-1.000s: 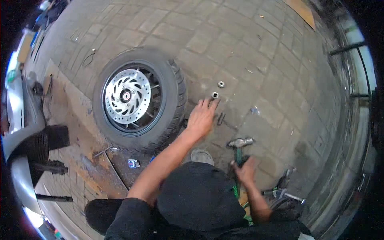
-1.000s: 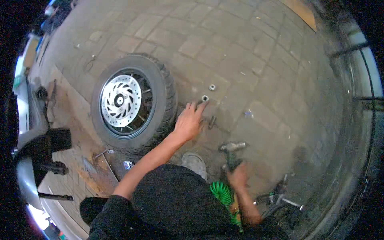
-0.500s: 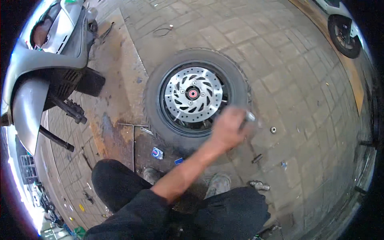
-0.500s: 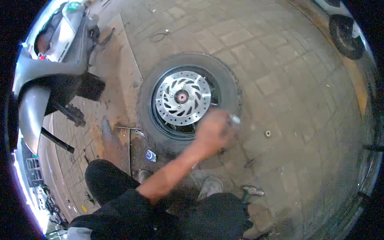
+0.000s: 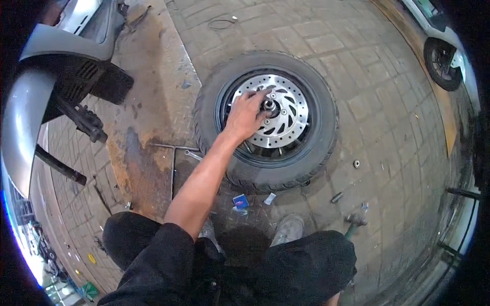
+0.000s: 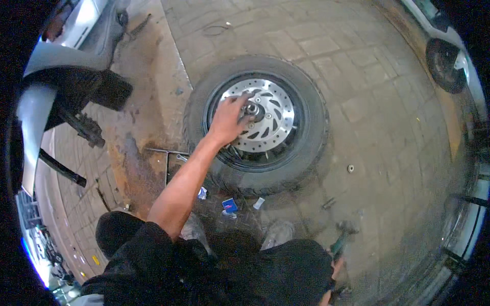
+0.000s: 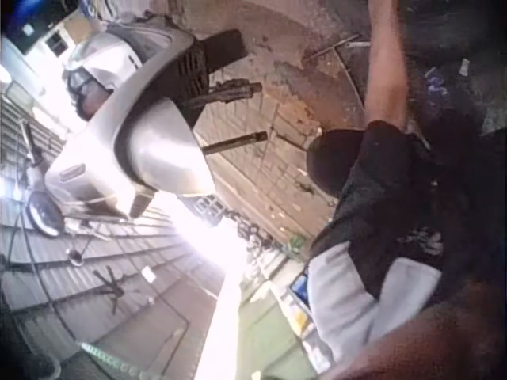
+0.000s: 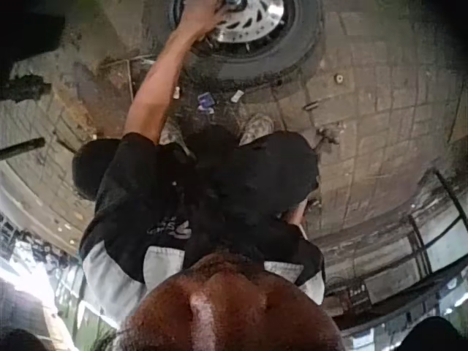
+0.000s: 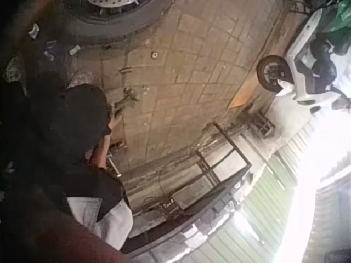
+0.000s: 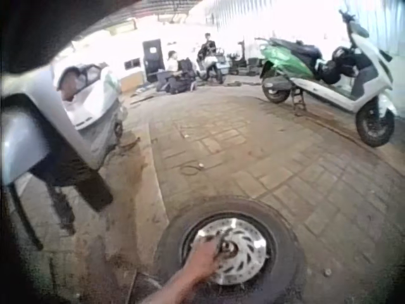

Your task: The person hands a document to a worker through an office window, walks to a work area, and uses a hammer to drive a component into the center of a motorcycle wheel.

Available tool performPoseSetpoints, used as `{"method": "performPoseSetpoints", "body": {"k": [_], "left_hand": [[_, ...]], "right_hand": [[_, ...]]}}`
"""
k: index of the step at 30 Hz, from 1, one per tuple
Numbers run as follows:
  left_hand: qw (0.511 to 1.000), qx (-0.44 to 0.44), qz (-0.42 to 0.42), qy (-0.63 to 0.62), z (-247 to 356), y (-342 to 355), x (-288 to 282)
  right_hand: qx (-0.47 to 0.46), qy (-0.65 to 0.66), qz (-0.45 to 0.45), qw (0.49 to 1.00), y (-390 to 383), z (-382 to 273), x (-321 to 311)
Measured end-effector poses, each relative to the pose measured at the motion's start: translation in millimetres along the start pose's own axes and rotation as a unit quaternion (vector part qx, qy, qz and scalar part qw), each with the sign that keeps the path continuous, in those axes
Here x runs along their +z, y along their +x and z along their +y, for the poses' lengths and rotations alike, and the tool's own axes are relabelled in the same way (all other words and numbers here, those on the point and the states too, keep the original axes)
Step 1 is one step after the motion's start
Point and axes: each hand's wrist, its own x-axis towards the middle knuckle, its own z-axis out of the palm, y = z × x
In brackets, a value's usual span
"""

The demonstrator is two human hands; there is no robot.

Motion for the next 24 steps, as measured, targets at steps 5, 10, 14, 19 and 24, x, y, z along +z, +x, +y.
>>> {"method": "performPoseSetpoints", "body": {"k": [5, 10, 14, 19, 24], "left_hand": [[0.998, 0.054, 0.002, -0.009, -3.4, 3.7, 2.5], [0.998, 0.046, 0.019, -0.045, -8.6, -0.1, 4.7], [0.996, 0.049, 0.054, -0.051, -18.8, -1.8, 19.3], [0.995, 0.024, 0.075, -0.064, -15.4, -2.2, 19.4], [0.997, 0.001, 0.052, -0.065, -13.6, -4.6, 18.3]], "right_hand": [[-0.142, 0.030, -0.026, 0.989, -11.4, -84.2, -15.8], [-0.088, 0.191, -0.163, 0.964, -11.3, -184.1, -0.7], [-0.118, 0.172, -0.168, 0.963, -18.3, -242.1, 24.5], [-0.077, 0.146, -0.261, 0.951, -6.7, -236.1, 46.2], [-0.148, 0.122, -0.242, 0.951, 4.2, -224.9, 56.7]]}}
